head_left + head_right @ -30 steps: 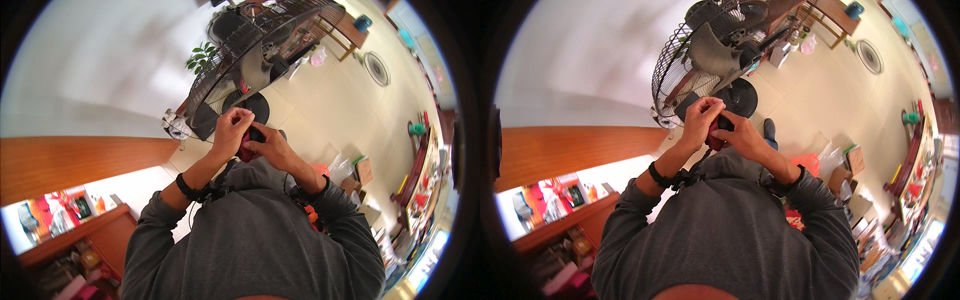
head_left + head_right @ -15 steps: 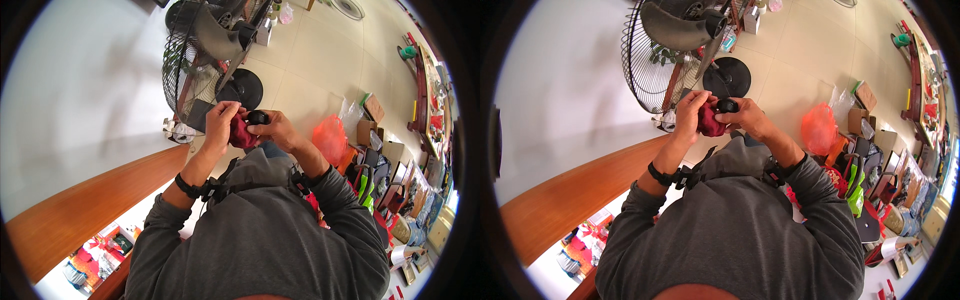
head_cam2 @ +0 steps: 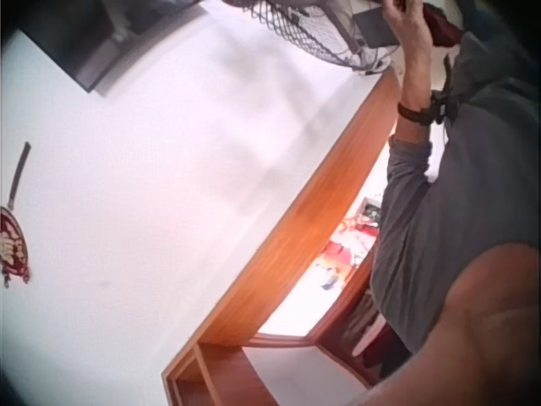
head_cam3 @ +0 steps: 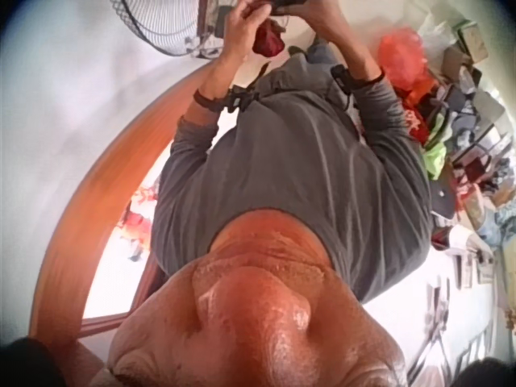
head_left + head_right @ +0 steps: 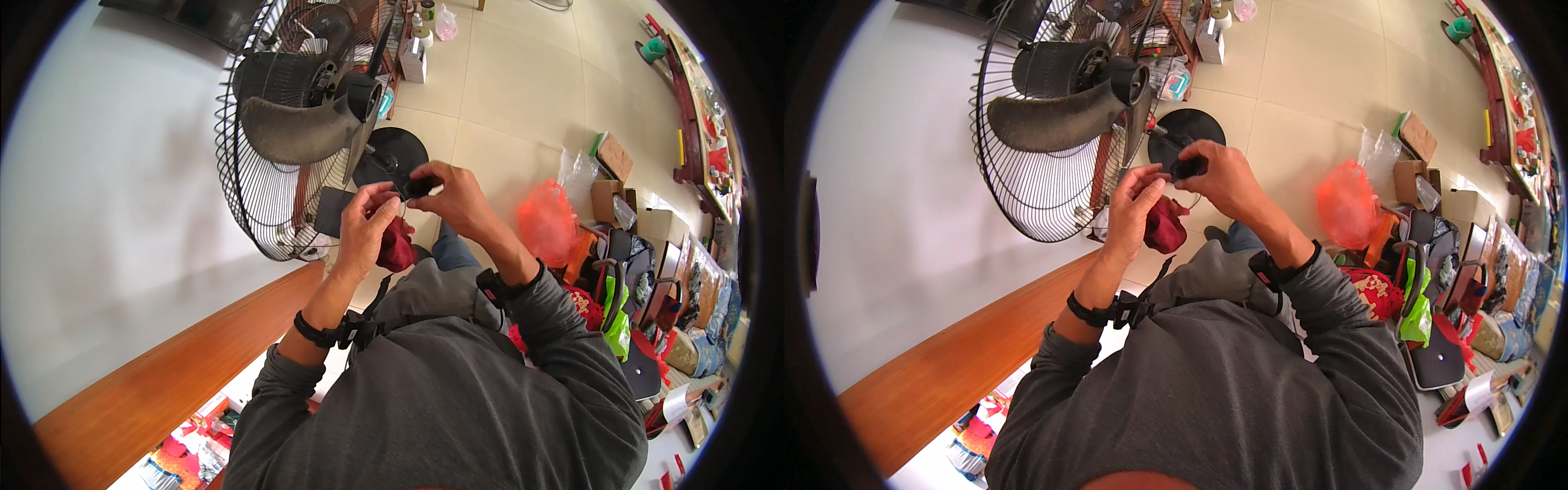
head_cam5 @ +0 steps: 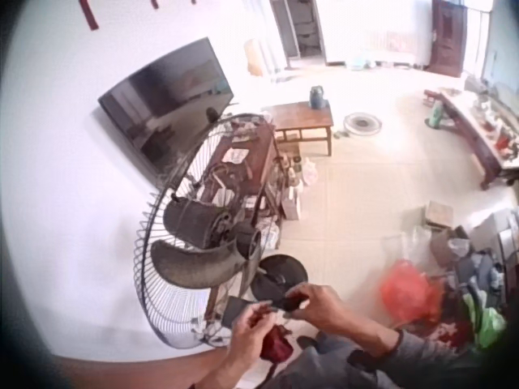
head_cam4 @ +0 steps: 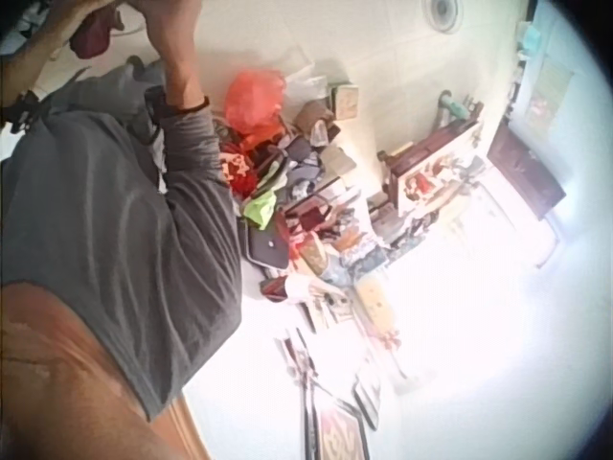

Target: The person removes the front grille of a standing fan, then uses a screwdriver to loosen the central hub nut and remove the fan blades. The person wipes the fan blades and hub with a cloth. The person reattaches the fan blades and tightens the hub nut with the screwdriver.

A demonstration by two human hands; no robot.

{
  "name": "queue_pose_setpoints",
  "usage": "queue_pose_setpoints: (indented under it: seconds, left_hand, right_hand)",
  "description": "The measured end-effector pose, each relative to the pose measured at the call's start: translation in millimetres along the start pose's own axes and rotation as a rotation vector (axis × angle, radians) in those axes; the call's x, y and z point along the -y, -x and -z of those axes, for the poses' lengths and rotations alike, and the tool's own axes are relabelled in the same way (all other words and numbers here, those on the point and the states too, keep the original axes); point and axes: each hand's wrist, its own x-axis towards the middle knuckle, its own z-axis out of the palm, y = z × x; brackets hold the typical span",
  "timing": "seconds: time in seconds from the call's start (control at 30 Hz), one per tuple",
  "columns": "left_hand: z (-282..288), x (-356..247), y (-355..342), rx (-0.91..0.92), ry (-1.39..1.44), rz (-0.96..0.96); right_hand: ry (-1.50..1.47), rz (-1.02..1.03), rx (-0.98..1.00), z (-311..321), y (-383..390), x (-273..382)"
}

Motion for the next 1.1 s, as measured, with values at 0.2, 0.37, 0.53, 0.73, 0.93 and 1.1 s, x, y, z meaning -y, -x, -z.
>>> queue_pose_setpoints:
  seconds: [0.2,0.37,0.53,0.73,0.93,1.1]
  left_hand:
    - [-14.1,-20.9,-21.6,-0.113,0.004,-0.058]
    - [-5.8,-26.4,-37.1,-0.180,0.129,-0.037]
    - [0.2,-24.8,-39.0,-0.380,-0.080,-0.282]
    - [-9.4,-35.3,-47.0,-0.398,-0.189,-0.407]
    - [-10.4,-26.8,-51.8,-0.361,-0.109,-0.315]
    - [-1.4,-11.9,-50.6,-0.364,0.126,-0.115]
  right_hand:
    - [0.013,0.189,-0.087,-1.4,-22.9,27.4]
    - [-0.388,-0.034,-0.060,-1.3,-36.2,30.9]
    - [-0.365,0.048,-0.187,-0.6,-68.9,17.8]
    - [-0.384,0.066,-0.244,-10.6,-89.6,17.6]
    - [-0.333,0.141,-0.197,-3.8,-86.7,12.7]
    - [-1.144,-0.211,0.167,16.6,-63.1,-14.2]
